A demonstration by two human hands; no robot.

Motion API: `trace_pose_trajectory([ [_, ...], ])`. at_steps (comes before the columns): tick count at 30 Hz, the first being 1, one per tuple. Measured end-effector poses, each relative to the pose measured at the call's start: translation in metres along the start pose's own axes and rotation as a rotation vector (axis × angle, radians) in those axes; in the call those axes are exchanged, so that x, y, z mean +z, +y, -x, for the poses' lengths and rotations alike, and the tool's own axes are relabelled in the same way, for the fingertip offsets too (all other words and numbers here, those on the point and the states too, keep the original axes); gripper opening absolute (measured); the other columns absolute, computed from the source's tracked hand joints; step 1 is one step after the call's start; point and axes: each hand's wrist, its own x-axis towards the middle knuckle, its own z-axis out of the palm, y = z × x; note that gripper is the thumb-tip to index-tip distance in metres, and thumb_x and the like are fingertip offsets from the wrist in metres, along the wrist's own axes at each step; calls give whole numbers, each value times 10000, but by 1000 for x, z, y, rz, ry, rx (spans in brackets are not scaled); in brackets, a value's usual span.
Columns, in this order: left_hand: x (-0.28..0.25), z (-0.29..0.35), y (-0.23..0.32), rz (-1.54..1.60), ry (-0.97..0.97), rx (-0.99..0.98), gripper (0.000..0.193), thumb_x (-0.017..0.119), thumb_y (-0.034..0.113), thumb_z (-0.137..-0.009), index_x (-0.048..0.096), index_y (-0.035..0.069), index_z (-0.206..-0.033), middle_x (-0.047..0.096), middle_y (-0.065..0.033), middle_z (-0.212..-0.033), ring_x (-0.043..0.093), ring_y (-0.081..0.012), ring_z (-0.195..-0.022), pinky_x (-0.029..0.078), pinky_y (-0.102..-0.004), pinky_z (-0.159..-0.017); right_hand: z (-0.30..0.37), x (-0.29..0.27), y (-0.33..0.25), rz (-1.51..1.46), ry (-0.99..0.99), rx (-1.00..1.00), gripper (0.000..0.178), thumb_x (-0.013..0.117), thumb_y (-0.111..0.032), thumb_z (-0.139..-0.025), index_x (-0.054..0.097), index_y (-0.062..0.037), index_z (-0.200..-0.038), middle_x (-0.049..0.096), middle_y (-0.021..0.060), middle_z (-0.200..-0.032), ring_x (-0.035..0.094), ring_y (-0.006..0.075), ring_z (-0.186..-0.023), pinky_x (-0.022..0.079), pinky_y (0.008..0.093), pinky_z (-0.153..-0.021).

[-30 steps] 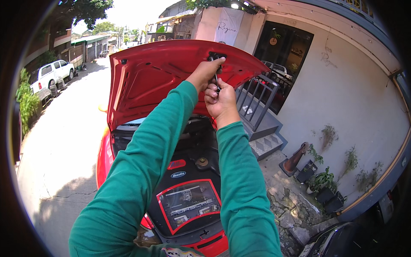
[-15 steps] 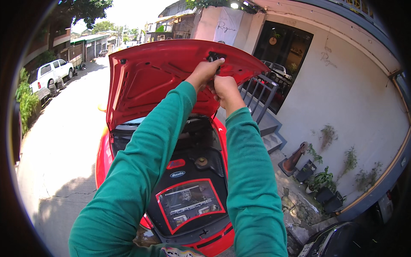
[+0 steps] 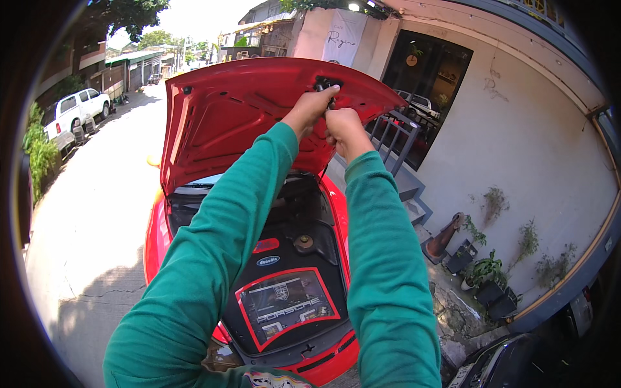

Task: The person uses a socket wrench to remove a bolt from the underside of the open hood of a red Porsche. They then walk into a garage to retrieve a replacement bolt from a shelf and return to the car to install it.

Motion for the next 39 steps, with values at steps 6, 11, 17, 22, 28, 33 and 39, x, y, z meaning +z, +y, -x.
trace_pose_trajectory([
  [6, -8, -3, 0, 19, 4, -22, 419, 729, 457, -918, 684, 45, -980, 635, -41, -853, 559, -167, -778, 456, -353, -740, 6, 9, 1, -240, -42, -54, 140, 563, -135, -971, 638, -17, -983, 619, 65, -814, 542, 160, -602, 406, 326, -482],
  [11, -4, -5, -4, 30, 19, 3, 408, 739, 443, -907, 678, 42, -949, 634, -48, -846, 568, -164, -775, 450, -352, -704, -2, 10, 2, 25, 29, -154, 128, 533, -65, -905, 622, -14, -982, 622, 105, -823, 590, 207, -612, 395, 361, -485],
  [17, -1, 6, 4, 83, 45, -41, 384, 755, 409, -891, 663, 37, -863, 622, -55, -771, 559, -169, -675, 444, -372, -628, -2, 6, -2, 80, -42, -69, 146, 528, -109, -945, 651, -30, -943, 616, 88, -752, 587, 207, -595, 441, 369, -509],
  [22, -10, 6, 3, 59, 13, -81, 428, 762, 409, -887, 674, -9, -912, 653, -82, -837, 599, -189, -730, 484, -380, -681, 6, 11, -9, 44, -52, -38, 113, 571, -111, -930, 650, -30, -929, 612, 72, -739, 574, 189, -586, 444, 362, -506],
  [28, -18, -12, -6, -20, 28, 30, 559, 763, 434, -883, 672, -91, -1053, 690, -141, -979, 634, -209, -827, 504, -380, -750, 4, 9, -17, 98, -44, -26, 114, 612, -136, -942, 641, -29, -915, 584, 51, -744, 549, 170, -588, 492, 379, -521],
  [33, -18, -6, -2, 30, -8, -22, 540, 755, 439, -889, 675, -70, -1052, 681, -138, -972, 630, -220, -839, 503, -402, -744, -3, 6, -10, -139, -127, 12, 90, 607, -115, -953, 631, -29, -946, 525, 40, -761, 544, 169, -623, 536, 388, -553],
  [39, -19, -1, -2, 21, 29, -21, 425, 754, 433, -895, 669, 19, -935, 644, -76, -872, 595, -180, -769, 478, -380, -680, 13, 16, -13, -109, -79, -57, 77, 594, -83, -950, 622, -11, -951, 535, 45, -765, 551, 188, -622, 551, 402, -560],
])
